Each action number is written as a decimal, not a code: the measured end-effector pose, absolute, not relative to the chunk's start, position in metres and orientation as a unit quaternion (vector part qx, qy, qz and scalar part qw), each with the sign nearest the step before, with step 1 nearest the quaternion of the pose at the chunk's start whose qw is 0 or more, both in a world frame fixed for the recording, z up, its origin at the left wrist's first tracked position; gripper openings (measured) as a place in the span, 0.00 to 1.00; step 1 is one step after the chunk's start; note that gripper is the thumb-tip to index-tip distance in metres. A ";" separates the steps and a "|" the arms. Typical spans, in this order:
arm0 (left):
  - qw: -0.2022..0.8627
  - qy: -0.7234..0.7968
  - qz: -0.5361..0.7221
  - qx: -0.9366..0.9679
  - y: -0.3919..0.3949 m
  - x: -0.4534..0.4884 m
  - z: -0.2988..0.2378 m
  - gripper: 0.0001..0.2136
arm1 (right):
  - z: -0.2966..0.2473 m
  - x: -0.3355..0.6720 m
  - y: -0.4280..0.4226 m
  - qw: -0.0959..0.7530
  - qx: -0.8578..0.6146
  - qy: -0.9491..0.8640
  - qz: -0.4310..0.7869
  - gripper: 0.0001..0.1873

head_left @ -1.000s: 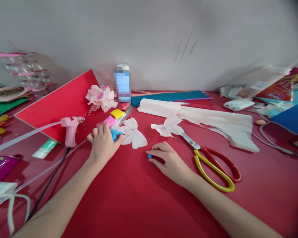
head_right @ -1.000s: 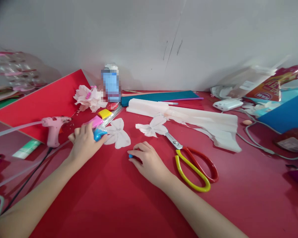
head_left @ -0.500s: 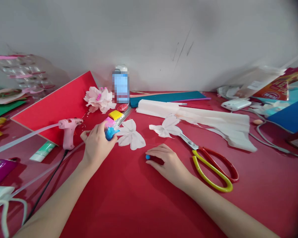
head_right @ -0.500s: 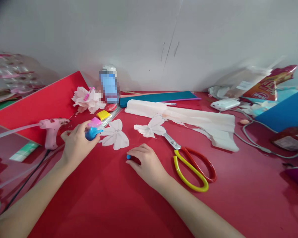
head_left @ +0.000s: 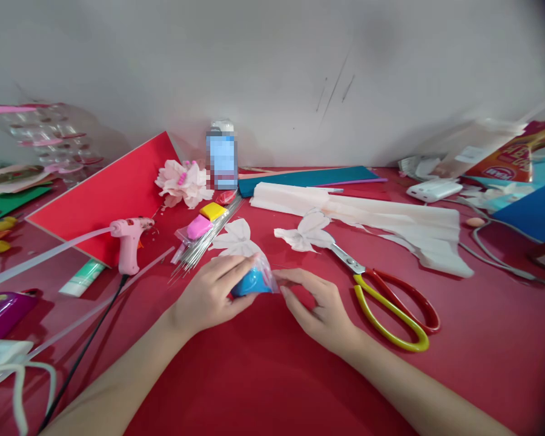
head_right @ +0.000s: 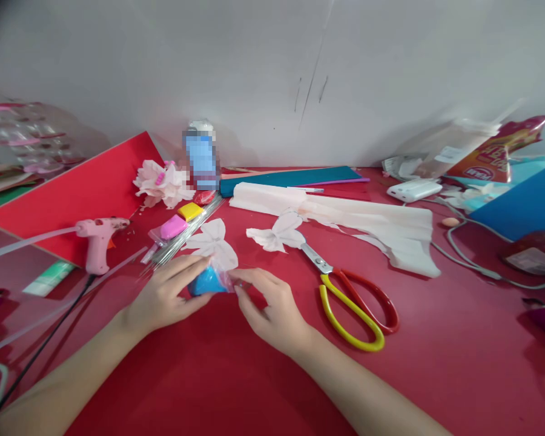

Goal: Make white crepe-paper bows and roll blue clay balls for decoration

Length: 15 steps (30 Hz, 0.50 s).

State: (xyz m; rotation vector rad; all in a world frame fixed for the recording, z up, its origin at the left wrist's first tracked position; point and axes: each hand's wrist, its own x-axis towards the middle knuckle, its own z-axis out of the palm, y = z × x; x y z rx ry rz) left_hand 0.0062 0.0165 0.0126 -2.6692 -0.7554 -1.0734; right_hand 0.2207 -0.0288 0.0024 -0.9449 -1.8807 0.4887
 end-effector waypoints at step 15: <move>-0.081 -0.275 -0.345 -0.894 0.005 0.018 0.009 0.21 | 0.013 0.220 -0.024 0.449 -0.381 -0.730 0.348 0.09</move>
